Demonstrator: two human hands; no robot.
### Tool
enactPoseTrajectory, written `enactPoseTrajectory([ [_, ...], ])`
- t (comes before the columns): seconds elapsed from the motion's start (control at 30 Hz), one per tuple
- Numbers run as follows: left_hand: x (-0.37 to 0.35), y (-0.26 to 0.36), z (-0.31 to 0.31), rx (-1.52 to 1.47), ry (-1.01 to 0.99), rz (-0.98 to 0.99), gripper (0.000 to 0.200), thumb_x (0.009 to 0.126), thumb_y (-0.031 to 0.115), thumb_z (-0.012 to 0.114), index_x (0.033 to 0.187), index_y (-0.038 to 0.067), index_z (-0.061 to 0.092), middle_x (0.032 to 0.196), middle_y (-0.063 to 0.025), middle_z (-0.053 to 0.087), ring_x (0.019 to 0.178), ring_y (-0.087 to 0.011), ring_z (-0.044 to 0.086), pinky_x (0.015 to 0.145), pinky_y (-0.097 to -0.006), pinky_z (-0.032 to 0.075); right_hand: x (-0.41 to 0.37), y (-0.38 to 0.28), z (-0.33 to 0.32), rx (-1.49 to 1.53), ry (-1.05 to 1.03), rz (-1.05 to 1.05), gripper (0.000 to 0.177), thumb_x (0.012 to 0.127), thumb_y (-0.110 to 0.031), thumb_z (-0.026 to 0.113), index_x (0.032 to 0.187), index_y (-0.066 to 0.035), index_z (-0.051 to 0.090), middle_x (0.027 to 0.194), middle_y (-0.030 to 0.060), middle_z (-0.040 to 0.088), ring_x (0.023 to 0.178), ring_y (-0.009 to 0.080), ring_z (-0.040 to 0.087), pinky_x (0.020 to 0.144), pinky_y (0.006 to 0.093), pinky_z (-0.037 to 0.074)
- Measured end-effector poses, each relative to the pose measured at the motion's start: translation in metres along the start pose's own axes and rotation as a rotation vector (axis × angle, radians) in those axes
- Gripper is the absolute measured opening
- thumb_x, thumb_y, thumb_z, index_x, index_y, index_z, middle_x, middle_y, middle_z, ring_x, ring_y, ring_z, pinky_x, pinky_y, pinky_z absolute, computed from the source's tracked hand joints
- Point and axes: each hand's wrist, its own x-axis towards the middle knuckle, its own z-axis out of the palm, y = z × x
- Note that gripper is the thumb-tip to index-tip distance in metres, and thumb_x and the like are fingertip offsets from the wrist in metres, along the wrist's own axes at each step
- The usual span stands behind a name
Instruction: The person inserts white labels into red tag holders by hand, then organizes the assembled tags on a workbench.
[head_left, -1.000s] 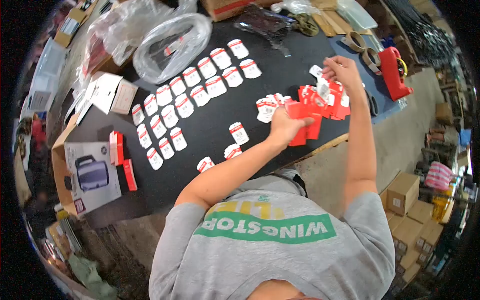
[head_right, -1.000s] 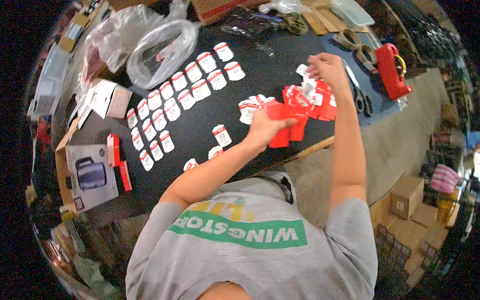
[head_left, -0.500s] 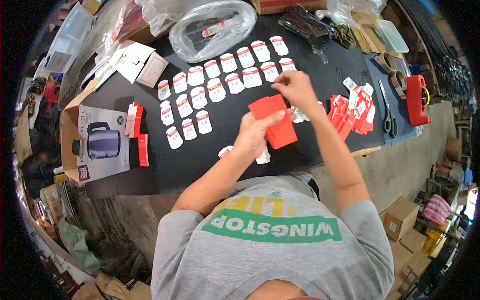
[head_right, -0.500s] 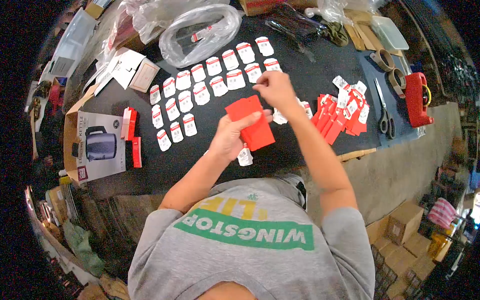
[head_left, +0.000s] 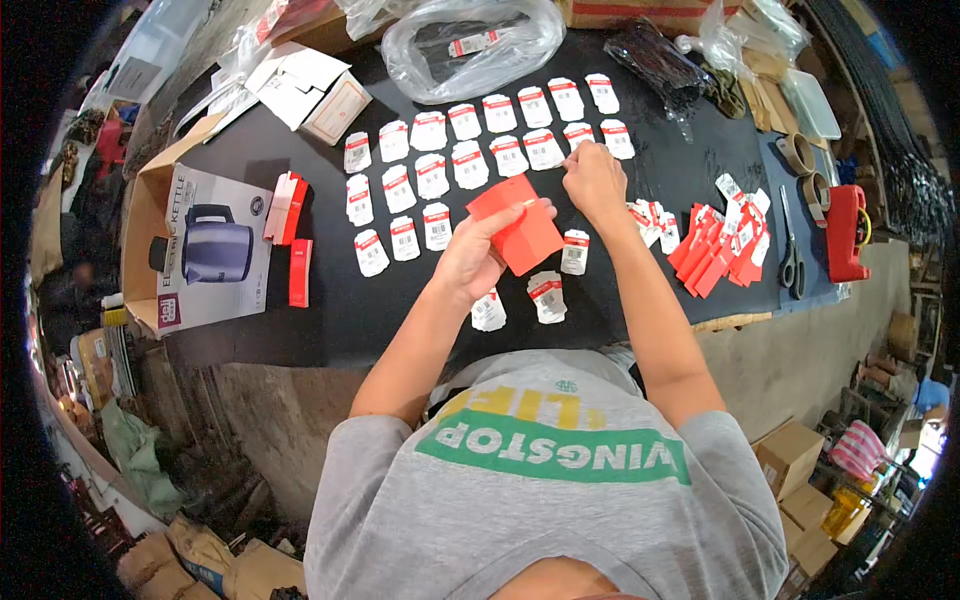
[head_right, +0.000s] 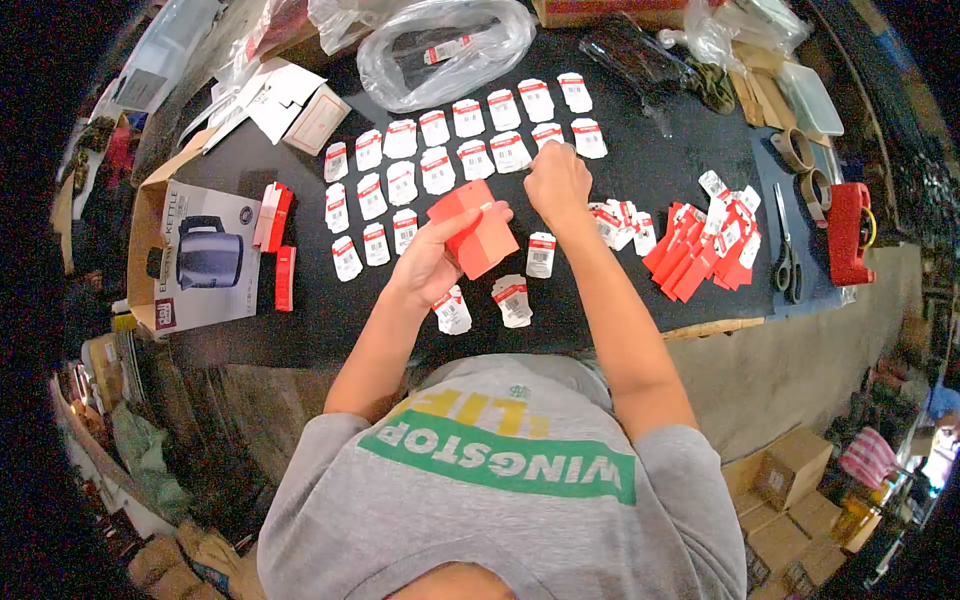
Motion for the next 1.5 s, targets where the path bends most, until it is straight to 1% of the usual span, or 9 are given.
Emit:
enactPoseTrajectory([
  [0.17,0.001,-0.002,0.004,0.075,0.059,0.059,0.031,0.085,0.008,0.064,0.112,-0.005,0.056,0.108,-0.0151,0.064,0.097,-0.0212,0.064,0.084,-0.0339,0.053,-0.006,0.004,-0.007,0.105,0.038,-0.029,0.013,0.082,-0.01,0.061,0.087,0.002,0.059,0.09,0.0195,0.062,0.082,0.0375,0.063,0.071,0.0442,0.049],
  [0.27,0.007,-0.012,-0.001,0.282,0.151,0.287,0.026,0.084,0.008,0.067,0.107,-0.003,0.061,0.104,-0.0112,0.066,0.092,-0.0156,0.064,0.08,-0.0296,0.052,-0.019,-0.005,-0.035,0.637,-0.012,-0.106,0.007,0.089,-0.005,0.055,0.086,0.002,0.055,0.075,0.0086,0.06,0.054,0.0094,0.052,0.051,0.0239,0.041],
  [0.37,0.015,-0.015,0.0,0.492,0.187,0.464,0.018,0.082,0.005,0.069,0.098,-0.002,0.066,0.095,-0.008,0.068,0.084,-0.0119,0.065,0.075,-0.0259,0.052,-0.033,-0.015,-0.063,0.863,-0.174,-0.03,0.004,0.088,-0.001,0.055,0.087,0.003,0.056,0.074,0.0065,0.06,0.051,0.0055,0.049,0.048,0.0202,0.038],
  [0.6,0.017,-0.016,0.019,0.905,0.292,0.777,0.016,0.079,0.008,0.071,0.089,-0.005,0.069,0.076,-0.0066,0.07,0.067,-0.0055,0.06,0.061,-0.024,0.049,-0.045,-0.022,-0.07,0.96,-0.183,-0.066,0.01,0.082,0.005,0.058,0.091,0.003,0.056,0.072,0.006,0.06,0.052,0.0077,0.054,0.046,0.0217,0.043],
  [1.0,0.016,-0.017,0.046,1.149,0.15,0.923,0.015,0.078,0.002,0.067,0.093,0.002,0.069,0.083,-0.0105,0.07,0.072,-0.0154,0.067,0.063,-0.0269,0.051,-0.053,-0.004,-0.09,1.117,-0.217,-0.059,0.03,0.087,-0.003,0.06,0.116,0.006,0.053,0.076,0.0069,0.062,0.063,0.0107,0.062,0.054,0.0203,0.047],
  [1.17,0.033,-0.013,0.057,1.352,-0.073,1.241,0.022,0.074,0.003,0.07,0.096,0.004,0.068,0.093,-0.0104,0.069,0.081,-0.0243,0.068,0.068,-0.0313,0.054,-0.064,0.015,-0.119,1.325,-0.292,0.097,0.021,0.089,-0.015,0.063,0.098,0.004,0.065,0.081,0.0091,0.067,0.067,0.0142,0.066,0.062,0.0229,0.053],
  [1.27,0.042,-0.022,0.081,1.344,-0.268,1.389,0.018,0.077,0.006,0.069,0.094,0.005,0.068,0.091,-0.0102,0.069,0.079,-0.023,0.068,0.065,-0.0307,0.054,-0.068,0.035,-0.139,1.256,-0.22,0.142,0.017,0.088,-0.014,0.064,0.088,0.002,0.068,0.073,0.0073,0.066,0.058,0.0108,0.062,0.054,0.0234,0.049],
  [1.4,0.045,-0.054,0.117,1.161,-0.182,1.039,0.012,0.079,0.005,0.067,0.091,0.002,0.067,0.077,-0.012,0.066,0.061,-0.0224,0.063,0.058,-0.0286,0.05,-0.056,0.064,-0.167,0.908,0.137,0.128,0.016,0.088,-0.014,0.063,0.087,0.001,0.068,0.072,0.0025,0.064,0.053,0.0038,0.05,0.048,0.0179,0.037],
  [1.5,0.055,-0.085,0.127,0.906,-0.202,0.571,0.014,0.077,0.003,0.07,0.09,-0.002,0.067,0.073,-0.0047,0.068,0.066,-0.0044,0.058,0.059,-0.0237,0.047,-0.036,0.1,-0.177,0.942,0.239,0.166,0.02,0.089,-0.016,0.062,0.089,0.003,0.063,0.071,0.0038,0.062,0.054,0.0054,0.052,0.048,0.019,0.038],
])
